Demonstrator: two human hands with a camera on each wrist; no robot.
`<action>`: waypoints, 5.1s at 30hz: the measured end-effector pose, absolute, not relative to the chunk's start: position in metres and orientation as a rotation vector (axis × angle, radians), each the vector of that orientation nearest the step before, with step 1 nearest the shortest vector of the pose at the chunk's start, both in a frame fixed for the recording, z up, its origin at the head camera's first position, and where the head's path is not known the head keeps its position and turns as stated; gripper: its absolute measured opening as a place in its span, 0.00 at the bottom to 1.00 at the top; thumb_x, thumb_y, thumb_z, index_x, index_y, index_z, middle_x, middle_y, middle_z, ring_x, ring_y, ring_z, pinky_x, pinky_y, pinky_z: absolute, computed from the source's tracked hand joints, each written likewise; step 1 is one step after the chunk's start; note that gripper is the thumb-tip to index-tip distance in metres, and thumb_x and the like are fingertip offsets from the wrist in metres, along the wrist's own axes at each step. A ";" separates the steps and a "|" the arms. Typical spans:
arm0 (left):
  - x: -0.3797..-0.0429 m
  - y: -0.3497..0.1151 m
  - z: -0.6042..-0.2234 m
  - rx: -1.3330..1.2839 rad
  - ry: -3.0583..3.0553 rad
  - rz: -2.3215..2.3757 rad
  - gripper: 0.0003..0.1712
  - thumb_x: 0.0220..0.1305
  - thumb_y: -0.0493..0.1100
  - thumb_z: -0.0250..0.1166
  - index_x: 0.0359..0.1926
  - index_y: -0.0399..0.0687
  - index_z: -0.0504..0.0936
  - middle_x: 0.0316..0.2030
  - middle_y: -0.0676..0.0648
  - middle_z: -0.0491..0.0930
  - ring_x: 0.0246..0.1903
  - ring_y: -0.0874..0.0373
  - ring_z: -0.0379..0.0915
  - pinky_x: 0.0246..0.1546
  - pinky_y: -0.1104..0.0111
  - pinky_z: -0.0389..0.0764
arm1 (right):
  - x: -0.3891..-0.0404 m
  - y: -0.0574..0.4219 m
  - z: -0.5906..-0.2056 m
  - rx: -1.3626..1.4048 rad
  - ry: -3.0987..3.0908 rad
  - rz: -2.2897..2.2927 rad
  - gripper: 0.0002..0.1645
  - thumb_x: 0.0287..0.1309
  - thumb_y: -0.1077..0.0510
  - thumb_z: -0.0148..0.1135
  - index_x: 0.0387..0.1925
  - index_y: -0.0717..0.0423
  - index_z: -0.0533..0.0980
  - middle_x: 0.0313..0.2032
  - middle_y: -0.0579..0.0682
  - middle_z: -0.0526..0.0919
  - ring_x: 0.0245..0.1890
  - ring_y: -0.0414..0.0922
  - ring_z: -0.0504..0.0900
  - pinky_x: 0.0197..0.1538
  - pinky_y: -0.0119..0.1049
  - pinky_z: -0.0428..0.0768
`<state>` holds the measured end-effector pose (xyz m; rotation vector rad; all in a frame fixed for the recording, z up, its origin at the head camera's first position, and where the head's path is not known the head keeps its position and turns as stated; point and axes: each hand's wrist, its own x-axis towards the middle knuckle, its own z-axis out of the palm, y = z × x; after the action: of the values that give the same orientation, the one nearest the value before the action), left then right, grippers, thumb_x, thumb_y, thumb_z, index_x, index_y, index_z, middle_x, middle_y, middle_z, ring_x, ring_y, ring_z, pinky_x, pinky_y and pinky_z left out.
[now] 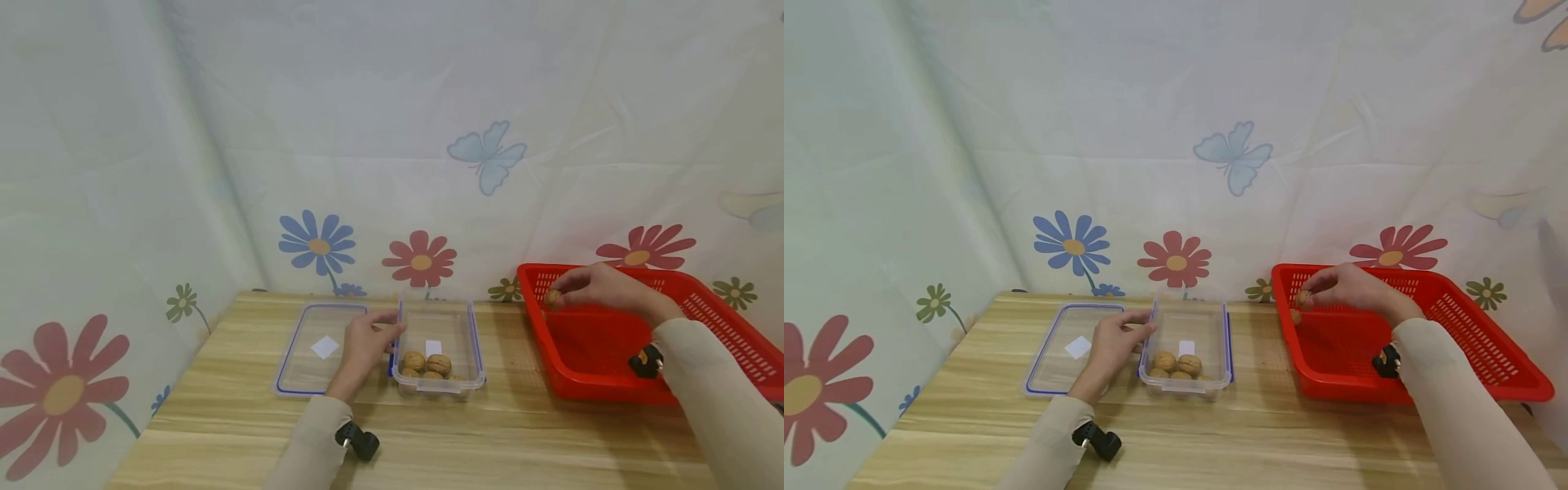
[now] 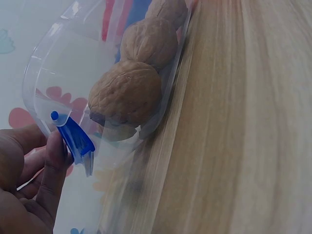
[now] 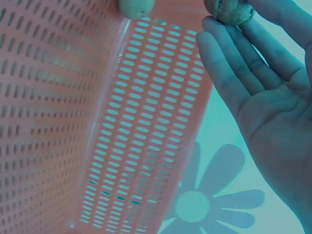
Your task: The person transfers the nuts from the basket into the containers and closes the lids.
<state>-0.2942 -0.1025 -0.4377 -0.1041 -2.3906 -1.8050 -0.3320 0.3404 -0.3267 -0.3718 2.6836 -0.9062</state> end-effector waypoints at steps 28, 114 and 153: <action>-0.296 -0.101 -0.439 -0.114 -2.390 -1.805 0.18 0.66 0.40 0.76 0.54 0.37 0.90 0.46 0.42 0.89 0.22 0.57 0.84 0.28 0.58 0.89 | -0.283 0.284 -0.274 -0.636 2.847 -1.035 0.29 0.68 0.51 0.74 0.67 0.53 0.80 0.57 0.52 0.87 0.54 0.53 0.84 0.50 0.31 0.85; -0.298 -0.103 -0.440 -0.163 -2.365 -1.790 0.18 0.66 0.38 0.76 0.54 0.35 0.89 0.44 0.41 0.89 0.21 0.54 0.84 0.24 0.64 0.86 | -0.268 0.152 -0.373 -1.119 2.777 -0.788 0.08 0.58 0.70 0.76 0.39 0.60 0.88 0.39 0.48 0.87 0.40 0.49 0.86 0.51 0.46 0.88; -0.298 -0.103 -0.440 -0.143 -2.366 -1.803 0.17 0.65 0.38 0.77 0.54 0.37 0.89 0.44 0.41 0.89 0.21 0.55 0.84 0.26 0.61 0.88 | -0.270 0.155 -0.371 -0.970 2.697 -0.838 0.15 0.60 0.66 0.77 0.50 0.61 0.87 0.46 0.54 0.89 0.46 0.55 0.87 0.55 0.54 0.86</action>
<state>-0.2976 -0.1026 -0.4399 -0.1427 -2.3665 -1.8031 -0.2700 0.1551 -0.3705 -0.9697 2.6974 -0.8377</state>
